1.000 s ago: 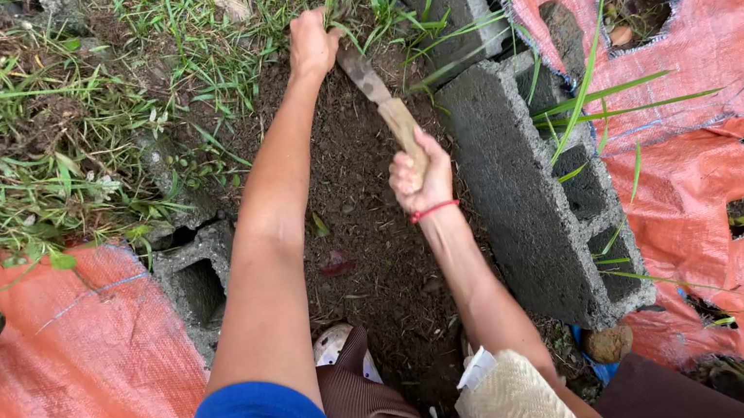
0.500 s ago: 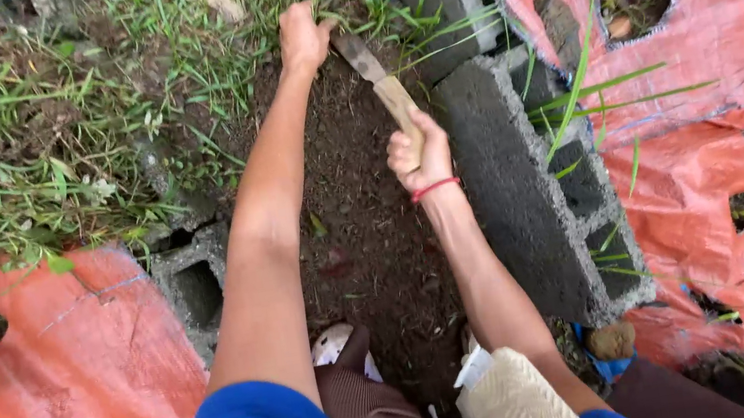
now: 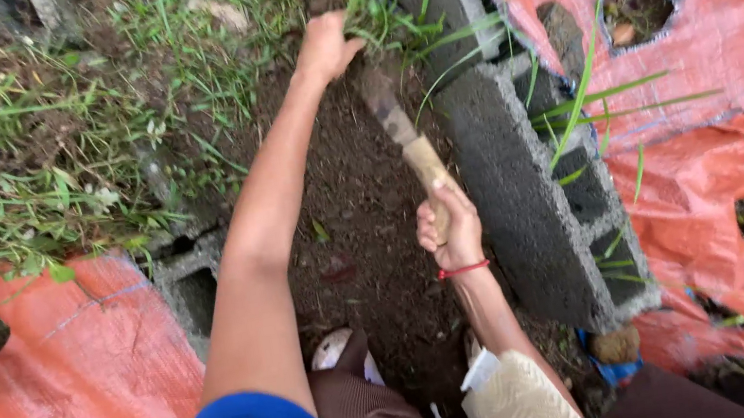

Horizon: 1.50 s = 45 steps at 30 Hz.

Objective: The person clears grass and weeds from a garden bed by hand while digging into the soil with a small hand tool between concrete blocks.

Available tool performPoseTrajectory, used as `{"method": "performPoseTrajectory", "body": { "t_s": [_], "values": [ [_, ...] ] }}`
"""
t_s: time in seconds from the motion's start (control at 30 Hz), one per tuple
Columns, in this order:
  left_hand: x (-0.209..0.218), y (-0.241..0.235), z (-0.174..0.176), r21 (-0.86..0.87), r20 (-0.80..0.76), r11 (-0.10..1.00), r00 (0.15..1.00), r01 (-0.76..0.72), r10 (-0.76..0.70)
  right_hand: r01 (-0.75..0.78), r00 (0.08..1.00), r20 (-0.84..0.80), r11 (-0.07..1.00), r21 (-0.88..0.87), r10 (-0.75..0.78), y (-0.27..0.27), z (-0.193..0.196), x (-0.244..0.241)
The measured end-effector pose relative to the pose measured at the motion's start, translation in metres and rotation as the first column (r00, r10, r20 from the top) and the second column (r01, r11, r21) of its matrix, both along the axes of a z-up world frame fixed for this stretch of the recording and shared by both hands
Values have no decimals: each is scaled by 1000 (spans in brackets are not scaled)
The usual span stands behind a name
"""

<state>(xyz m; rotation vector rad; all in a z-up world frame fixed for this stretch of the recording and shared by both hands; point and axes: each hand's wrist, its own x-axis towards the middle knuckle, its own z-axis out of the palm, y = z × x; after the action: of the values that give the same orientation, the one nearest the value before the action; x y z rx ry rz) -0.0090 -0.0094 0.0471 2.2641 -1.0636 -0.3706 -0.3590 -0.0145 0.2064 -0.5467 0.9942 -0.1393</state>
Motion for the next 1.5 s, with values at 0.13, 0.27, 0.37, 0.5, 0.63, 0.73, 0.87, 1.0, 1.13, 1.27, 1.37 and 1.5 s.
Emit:
{"method": "performPoseTrajectory", "body": {
  "t_s": [0.13,0.27,0.37,0.5,0.63,0.73,0.87,1.0,1.13,1.27,1.37,1.5],
  "values": [
    [-21,-36,-29,-93,94,993,992,-72,81,70,993,82,988,141,-82,-13,4,-17],
    [-18,-36,-71,11,-209,980,958,-198,196,192,963,118,924,330,-243,-30,-25,35],
    [-13,-38,-76,-53,-186,938,926,-342,327,143,983,85,969,201,-163,-25,-30,70],
    [-8,-28,-67,-67,-296,937,904,-342,308,106,994,11,988,110,-108,-22,-9,29],
    [-7,-33,-81,-222,-325,916,911,-333,253,126,989,49,961,245,-142,-21,-28,20],
    [3,-37,-93,-143,-252,921,914,-362,320,163,972,104,926,340,-209,-38,-53,81],
    [-5,-8,-71,-277,-154,914,952,-298,264,7,994,105,1000,-12,-6,-16,-9,57],
    [19,5,-8,-99,-632,960,762,-264,144,32,999,-12,997,-74,-33,-3,30,7],
    [34,32,14,159,-386,987,921,3,59,-62,994,-106,969,-239,37,-3,21,17],
    [37,19,-3,346,-340,925,897,-159,282,8,1000,-15,996,-85,-9,-11,5,17],
    [19,-16,-9,41,3,951,952,-305,305,56,998,18,997,56,-57,-22,-1,8],
    [22,-41,-27,45,149,963,955,-266,257,52,980,180,984,169,-83,-35,-27,20]
  ]
}}
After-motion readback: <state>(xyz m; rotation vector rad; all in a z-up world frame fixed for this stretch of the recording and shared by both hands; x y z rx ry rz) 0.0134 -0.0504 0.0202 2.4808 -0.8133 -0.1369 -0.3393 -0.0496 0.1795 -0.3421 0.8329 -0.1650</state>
